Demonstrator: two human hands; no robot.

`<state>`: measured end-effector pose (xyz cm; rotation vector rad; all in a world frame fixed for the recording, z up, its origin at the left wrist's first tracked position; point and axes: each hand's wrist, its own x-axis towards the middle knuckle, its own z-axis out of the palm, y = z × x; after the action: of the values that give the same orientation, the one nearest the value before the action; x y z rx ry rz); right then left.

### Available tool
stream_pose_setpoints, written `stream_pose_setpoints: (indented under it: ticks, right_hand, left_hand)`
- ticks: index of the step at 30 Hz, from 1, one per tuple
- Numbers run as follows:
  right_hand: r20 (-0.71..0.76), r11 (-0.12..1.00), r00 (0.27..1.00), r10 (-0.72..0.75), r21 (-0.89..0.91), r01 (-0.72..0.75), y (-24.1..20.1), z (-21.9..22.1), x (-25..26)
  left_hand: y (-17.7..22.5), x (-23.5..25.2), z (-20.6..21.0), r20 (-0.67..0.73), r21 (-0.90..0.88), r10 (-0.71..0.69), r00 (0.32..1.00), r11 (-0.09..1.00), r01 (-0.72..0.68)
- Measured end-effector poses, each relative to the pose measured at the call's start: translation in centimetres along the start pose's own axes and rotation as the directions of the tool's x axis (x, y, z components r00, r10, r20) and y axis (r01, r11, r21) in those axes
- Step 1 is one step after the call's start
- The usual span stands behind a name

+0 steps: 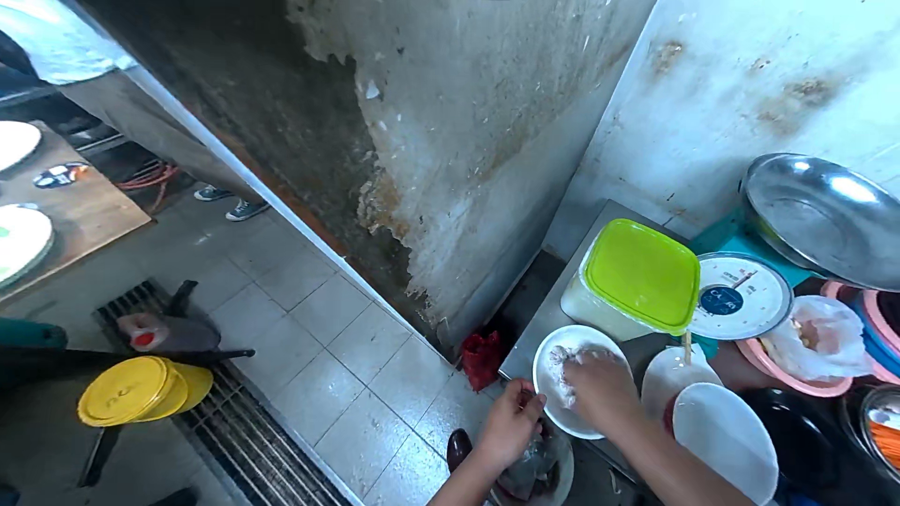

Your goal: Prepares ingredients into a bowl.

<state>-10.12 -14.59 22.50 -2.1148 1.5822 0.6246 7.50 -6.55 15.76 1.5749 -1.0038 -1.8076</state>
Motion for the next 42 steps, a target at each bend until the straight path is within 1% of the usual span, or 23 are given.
stream_pose_setpoints:
  ticks: [1, 2, 5, 7, 8, 10, 12, 14, 15, 17, 19, 20, 21, 23, 26, 29, 30, 32, 34, 35, 37, 39, 42]
  right_hand:
    - [-0.012, 1.000, 1.000, -0.017, -0.018, 0.017, -0.1, 0.5, 0.2]
    - [-0.022, 1.000, 1.000, -0.018, 0.012, 0.019, 0.4, 0.2, 0.2]
    - [0.028, 0.968, 0.999, -0.029, 0.252, 0.021, 2.9, -2.8, -0.8]
    - [0.071, 0.941, 0.997, 0.021, 0.336, -0.043, 4.0, -4.1, -1.5]
    - [0.059, 0.940, 0.995, 0.080, 0.327, -0.095, 4.2, -4.4, -1.6]
    - [-0.009, 0.959, 0.987, 0.158, 0.239, -0.152, 3.9, -4.2, -1.4]
    - [0.015, 0.983, 0.994, 0.111, 0.144, -0.112, 3.5, -3.9, -1.2]
    - [0.065, 0.991, 0.998, 0.010, 0.131, -0.019, 3.4, -3.5, -1.0]
    - [0.066, 0.997, 0.998, -0.017, 0.082, 0.011, 3.1, -3.0, -1.0]
    - [0.042, 0.999, 0.999, -0.024, -0.043, 0.026, 2.2, -0.7, -0.7]
    - [-0.050, 0.998, 0.999, -0.007, -0.059, 0.004, 1.5, 2.6, 0.3]
    - [-0.076, 1.000, 0.997, 0.014, -0.015, -0.015, 1.6, 3.4, 0.9]
    - [-0.064, 0.998, 0.998, 0.027, 0.067, -0.023, 2.1, 3.1, 1.3]
    - [-0.035, 0.963, 0.999, 0.028, 0.268, -0.018, 3.6, 0.5, 1.3]
    - [0.019, 0.915, 0.999, 0.040, 0.402, -0.044, 4.5, -3.5, 0.2]
    - [0.082, 0.848, 0.997, 0.013, 0.528, -0.055, 4.8, -4.4, -0.9]
    - [0.070, 0.843, 0.998, 0.011, 0.536, -0.047, 4.9, -4.4, -1.1]
    - [0.032, 0.890, 0.999, -0.005, 0.456, -0.010, 4.4, -3.2, -1.0]
    - [0.011, 0.946, 0.998, -0.069, 0.320, 0.062, 2.9, -0.2, -0.6]
    - [-0.025, 0.963, 0.997, -0.074, 0.258, 0.078, 2.1, 1.5, -0.2]
    - [-0.122, 0.970, 0.992, -0.039, 0.234, 0.067, 1.8, 3.3, 0.9]
    - [-0.144, 0.963, 0.990, -0.015, 0.265, 0.053, 2.5, 2.5, 1.4]
    - [-0.016, 0.949, 1.000, 0.003, 0.314, 0.002, 3.0, -1.3, 0.3]
  left_hand:
    - [0.1, 0.1, 0.1, 0.003, 0.004, -0.003, 1.000, 1.000, 0.003]
    - [0.1, 0.1, 0.0, 0.009, 0.009, -0.005, 1.000, 1.000, 0.005]
    - [0.0, 0.2, -0.3, 0.019, 0.008, -0.008, 1.000, 1.000, 0.008]
    - [0.1, 0.2, -0.2, 0.028, 0.000, -0.025, 0.999, 1.000, 0.025]
    - [0.3, 0.3, 0.0, 0.032, 0.001, -0.032, 0.999, 1.000, 0.031]
    - [0.5, 0.4, 0.5, 0.025, 0.025, -0.052, 0.998, 0.998, 0.052]
    - [0.6, 0.6, 1.2, 0.004, 0.058, -0.087, 0.996, 0.995, 0.086]
    - [1.0, 0.7, 2.2, 0.020, 0.057, -0.142, 0.990, 0.988, 0.140]
    - [1.2, 0.6, 2.7, 0.044, 0.031, -0.178, 0.983, 0.984, 0.177]
    - [1.6, 0.8, 3.7, 0.079, -0.102, -0.223, 0.972, 0.968, 0.231]
    - [1.6, 1.1, 4.3, 0.068, -0.206, -0.224, 0.972, 0.950, 0.233]
    - [1.5, 1.1, 4.5, 0.064, -0.226, -0.219, 0.974, 0.947, 0.228]
    - [1.4, 1.0, 4.6, 0.067, -0.246, -0.209, 0.976, 0.944, 0.219]
    - [1.1, 0.7, 4.7, 0.068, -0.285, -0.194, 0.979, 0.936, 0.205]
    - [0.7, 0.0, 4.4, 0.038, -0.302, -0.184, 0.982, 0.935, 0.187]
    - [0.5, -0.6, 4.7, 0.011, -0.336, -0.181, 0.983, 0.926, 0.174]
    - [0.6, -0.7, 4.7, 0.003, -0.335, -0.182, 0.983, 0.926, 0.173]
    - [0.8, -0.7, 4.6, -0.010, -0.324, -0.183, 0.983, 0.931, 0.170]
    - [1.1, -0.7, 4.8, -0.013, -0.303, -0.188, 0.982, 0.937, 0.176]
    - [1.4, -0.7, 5.1, -0.014, -0.293, -0.191, 0.981, 0.939, 0.179]
    - [2.0, -0.5, 5.6, -0.004, -0.271, -0.199, 0.980, 0.943, 0.191]
    - [2.0, -0.3, 5.2, 0.004, -0.251, -0.206, 0.979, 0.947, 0.200]
    - [1.5, -0.5, 3.9, 0.012, -0.232, -0.225, 0.974, 0.947, 0.221]
